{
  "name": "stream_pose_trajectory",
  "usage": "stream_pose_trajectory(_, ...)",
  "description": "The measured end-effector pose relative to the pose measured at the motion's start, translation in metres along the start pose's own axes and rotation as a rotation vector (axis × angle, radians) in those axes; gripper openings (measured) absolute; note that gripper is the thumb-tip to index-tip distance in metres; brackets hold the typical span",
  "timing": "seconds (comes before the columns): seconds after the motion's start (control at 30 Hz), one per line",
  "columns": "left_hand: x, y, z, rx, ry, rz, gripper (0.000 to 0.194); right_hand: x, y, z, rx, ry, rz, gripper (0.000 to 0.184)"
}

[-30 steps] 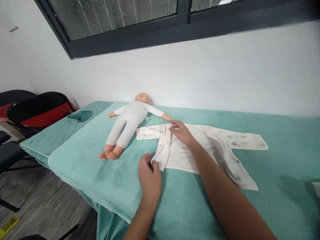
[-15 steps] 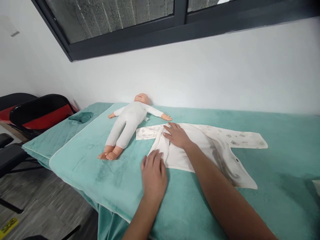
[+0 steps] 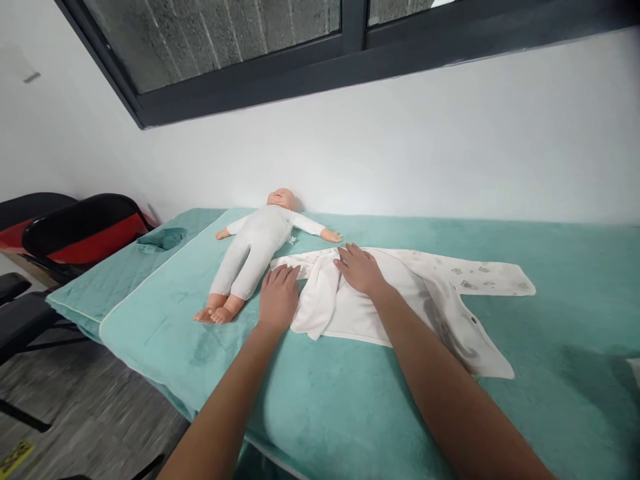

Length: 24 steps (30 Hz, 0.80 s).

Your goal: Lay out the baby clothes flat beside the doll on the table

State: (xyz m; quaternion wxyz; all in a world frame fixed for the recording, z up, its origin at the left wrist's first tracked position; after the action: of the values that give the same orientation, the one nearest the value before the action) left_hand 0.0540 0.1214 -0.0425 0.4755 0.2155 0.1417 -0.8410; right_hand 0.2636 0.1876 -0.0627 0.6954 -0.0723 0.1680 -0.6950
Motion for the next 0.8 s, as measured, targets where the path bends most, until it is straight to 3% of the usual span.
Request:
stream_pose_trajectory(0.23, 0.003, -0.004, -0.002, -0.163, -0.098, 0.139, 0.023, -0.001, 0.001, 0.0, -0.007, -0.027, -0.019, 0.046)
stream_pose_trajectory(0.33, 0.003, -0.003, -0.001, -0.214, -0.088, 0.179, 0.023, -0.001, 0.001, 0.001, -0.037, -0.034, -0.033, 0.045)
stream_pose_trajectory(0.53, -0.005, 0.01, -0.001, 0.002, 0.008, -0.122, 0.034, 0.003, -0.01, 0.004, -0.086, -0.028, 0.096, 0.05)
stream_pose_trajectory(0.7, -0.004, 0.008, 0.0, 0.018, 0.005, -0.002, 0.033, 0.009, -0.017, 0.0, -0.008, -0.123, 0.162, 0.055)
stream_pose_trajectory(0.8, -0.001, 0.008, 0.003, 0.022, 0.037, 0.014, 0.033, 0.008, -0.014, -0.001, 0.026, -0.104, 0.144, 0.058)
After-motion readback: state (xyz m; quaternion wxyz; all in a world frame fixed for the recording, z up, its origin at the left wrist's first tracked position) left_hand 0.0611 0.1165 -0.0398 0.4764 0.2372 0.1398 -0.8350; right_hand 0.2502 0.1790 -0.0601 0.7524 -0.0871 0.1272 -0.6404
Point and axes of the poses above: each hand's wrist, its own x-axis away from the middle knuckle, its own z-axis out of the back of the hand, y = z × x, the point moved 3 cm from there along -x, towards the middle knuckle, and after that the axes turned 12 degrees about -z, right-handed, at the moved point
